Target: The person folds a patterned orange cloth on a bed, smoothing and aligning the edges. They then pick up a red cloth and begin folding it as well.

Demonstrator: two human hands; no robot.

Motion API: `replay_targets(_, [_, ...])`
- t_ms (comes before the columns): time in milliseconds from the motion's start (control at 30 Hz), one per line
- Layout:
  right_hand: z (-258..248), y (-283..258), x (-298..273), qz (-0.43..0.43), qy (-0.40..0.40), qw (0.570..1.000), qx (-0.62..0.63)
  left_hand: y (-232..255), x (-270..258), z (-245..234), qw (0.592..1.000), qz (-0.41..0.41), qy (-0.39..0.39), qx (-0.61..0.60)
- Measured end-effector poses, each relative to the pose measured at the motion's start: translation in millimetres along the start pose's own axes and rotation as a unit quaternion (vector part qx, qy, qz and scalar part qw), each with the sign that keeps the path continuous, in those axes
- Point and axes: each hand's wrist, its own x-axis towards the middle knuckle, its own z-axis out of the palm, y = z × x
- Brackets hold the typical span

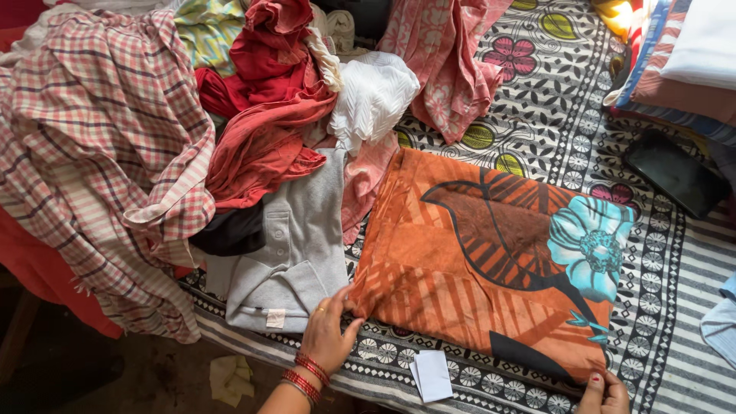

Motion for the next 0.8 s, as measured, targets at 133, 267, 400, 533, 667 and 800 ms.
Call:
replay_targets(133, [-10.3, 3.3, 3.8, 0.028, -0.073, 0.997, -0.020, 2.2, 1.9, 7.5, 0.999, -0.006, 0.036, 0.035])
replay_targets(267, [-10.9, 2.6, 8.6, 0.072, -0.102, 0.992, -0.031, 3.4, 6.8, 7.8, 0.998, 0.003, 0.056, 0.028])
replay_targets(400, [-21.2, 4.9, 16.9, 0.076, -0.118, 0.990, -0.002, 1.0, 8.0, -0.4, 0.997, 0.034, 0.064, 0.018])
replay_targets(533, [-35.6, 12.5, 22.5, 0.029, -0.121, 0.987, 0.100, -8.7, 13.5, -13.1, 0.997, 0.057, 0.029, 0.048])
replay_targets(667, [-49.0, 19.1, 23.1, 0.109, -0.176, 0.978, 0.036, -14.1, 12.3, -24.5, 0.983, 0.128, 0.046, 0.126])
replay_targets(800, [-41.4, 4.7, 25.3, 0.114, -0.226, 0.967, -0.012, -3.0, 15.2, -22.3, 0.984, 0.069, 0.033, 0.158])
